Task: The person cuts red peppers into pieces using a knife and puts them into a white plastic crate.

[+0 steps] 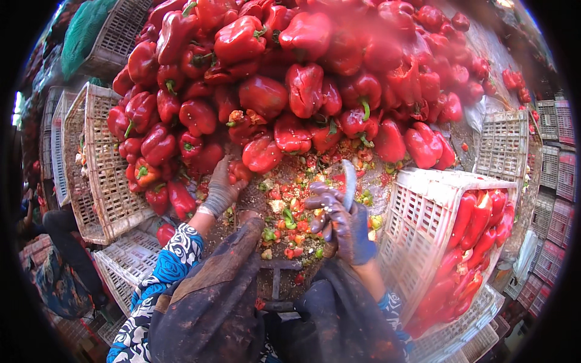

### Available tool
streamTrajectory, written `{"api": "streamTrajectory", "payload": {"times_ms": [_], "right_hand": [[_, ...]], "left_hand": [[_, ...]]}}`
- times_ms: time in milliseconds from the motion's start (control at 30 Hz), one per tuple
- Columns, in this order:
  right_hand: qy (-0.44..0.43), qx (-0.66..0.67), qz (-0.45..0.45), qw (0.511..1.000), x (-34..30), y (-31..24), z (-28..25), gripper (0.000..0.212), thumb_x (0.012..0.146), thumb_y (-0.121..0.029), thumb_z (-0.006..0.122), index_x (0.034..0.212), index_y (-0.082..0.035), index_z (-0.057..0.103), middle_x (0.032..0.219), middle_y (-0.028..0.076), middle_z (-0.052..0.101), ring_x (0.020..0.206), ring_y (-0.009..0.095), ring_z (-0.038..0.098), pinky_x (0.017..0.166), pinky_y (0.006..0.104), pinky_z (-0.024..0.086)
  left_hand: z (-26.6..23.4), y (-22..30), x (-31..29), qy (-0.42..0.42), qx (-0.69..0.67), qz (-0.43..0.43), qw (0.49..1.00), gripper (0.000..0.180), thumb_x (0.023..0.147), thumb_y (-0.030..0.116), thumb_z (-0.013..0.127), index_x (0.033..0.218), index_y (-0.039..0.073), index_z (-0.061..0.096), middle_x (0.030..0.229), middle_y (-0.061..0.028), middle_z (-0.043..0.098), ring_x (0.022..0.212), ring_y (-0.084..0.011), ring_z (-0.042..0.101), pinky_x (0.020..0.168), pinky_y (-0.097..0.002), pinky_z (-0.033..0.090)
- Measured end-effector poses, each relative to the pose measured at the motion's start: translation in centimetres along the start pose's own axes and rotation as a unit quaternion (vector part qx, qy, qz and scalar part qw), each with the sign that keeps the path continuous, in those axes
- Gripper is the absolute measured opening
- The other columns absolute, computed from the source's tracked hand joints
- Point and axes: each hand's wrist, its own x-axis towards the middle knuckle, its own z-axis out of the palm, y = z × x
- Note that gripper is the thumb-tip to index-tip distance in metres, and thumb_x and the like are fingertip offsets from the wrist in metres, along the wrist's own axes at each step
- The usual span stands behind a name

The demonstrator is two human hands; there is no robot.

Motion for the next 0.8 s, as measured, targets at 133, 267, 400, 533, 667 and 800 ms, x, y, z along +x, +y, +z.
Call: {"api": "streamTrajectory", "payload": {"times_ms": [133, 267, 400, 533, 667, 800], "right_hand": [[-0.029, -0.080, 0.056, 0.995, 1.7, 1.4, 1.0, 0.042, 0.096, -0.010, 0.054, 0.138, -0.004, 0.046, 0.118, 0.013, 0.062, 0.072, 0.011, 0.065, 0.052, 0.0204, 0.050], [-0.123, -0.024, -0.066, 0.990, 4.9, 5.1, 2.0, 0.058, 0.092, -0.007, 0.061, 0.145, -0.008, 0.037, 0.142, 0.010, 0.046, 0.099, 0.011, 0.061, 0.065, 0.0220, 0.052], [-0.158, -0.054, 0.022, 0.986, 5.3, 3.5, 4.0, 0.063, 0.091, -0.012, 0.065, 0.146, -0.012, 0.035, 0.126, 0.010, 0.055, 0.071, 0.006, 0.057, 0.062, 0.0199, 0.048], [-0.100, 0.022, 0.021, 0.994, 4.6, 2.7, 3.7, 0.049, 0.095, -0.023, 0.059, 0.138, -0.007, 0.043, 0.083, 0.000, 0.059, 0.053, 0.002, 0.042, 0.047, 0.0188, 0.034], [-0.120, 0.051, 0.066, 0.989, 4.0, 2.3, 3.1, 0.050, 0.095, -0.033, 0.057, 0.135, -0.004, 0.045, 0.079, 0.000, 0.057, 0.046, 0.003, 0.038, 0.043, 0.0198, 0.031], [-0.134, 0.077, 0.053, 0.987, 3.7, 2.7, 3.0, 0.040, 0.096, -0.035, 0.056, 0.119, -0.003, 0.054, 0.072, 0.000, 0.057, 0.046, 0.003, 0.038, 0.043, 0.0196, 0.031]], "left_hand": [[-0.4, -1.7, -0.6, -0.019, -0.422, -0.101, 0.901, 0.068, 0.072, 0.004, 0.078, 0.129, 0.003, 0.041, 0.113, -0.0083, 0.055, 0.099, -0.0164, 0.057, 0.083, -0.0298, 0.053], [-6.5, 6.4, -2.1, -0.086, -0.463, -0.113, 0.875, 0.069, 0.073, 0.012, 0.081, 0.129, 0.003, 0.041, 0.115, -0.0087, 0.055, 0.105, -0.0170, 0.056, 0.089, -0.0306, 0.052], [-7.9, 12.2, -1.9, -0.165, -0.492, -0.090, 0.850, 0.077, 0.072, 0.023, 0.084, 0.131, 0.003, 0.040, 0.118, -0.0086, 0.055, 0.107, -0.0167, 0.056, 0.092, -0.0300, 0.049], [-8.3, 14.6, -1.2, -0.240, -0.568, -0.045, 0.786, 0.099, 0.065, 0.025, 0.089, 0.141, 0.007, 0.028, 0.128, -0.0091, 0.048, 0.118, -0.0193, 0.049, 0.100, -0.0326, 0.043], [-7.1, 14.7, -1.1, -0.231, -0.596, 0.001, 0.769, 0.112, 0.058, 0.026, 0.092, 0.144, 0.007, 0.023, 0.131, -0.0093, 0.045, 0.121, -0.0214, 0.048, 0.102, -0.0350, 0.041], [-6.1, 14.7, -1.7, -0.210, -0.608, -0.032, 0.765, 0.118, 0.052, 0.027, 0.095, 0.142, 0.005, 0.024, 0.132, -0.0090, 0.044, 0.122, -0.0228, 0.046, 0.103, -0.0365, 0.041]]}}
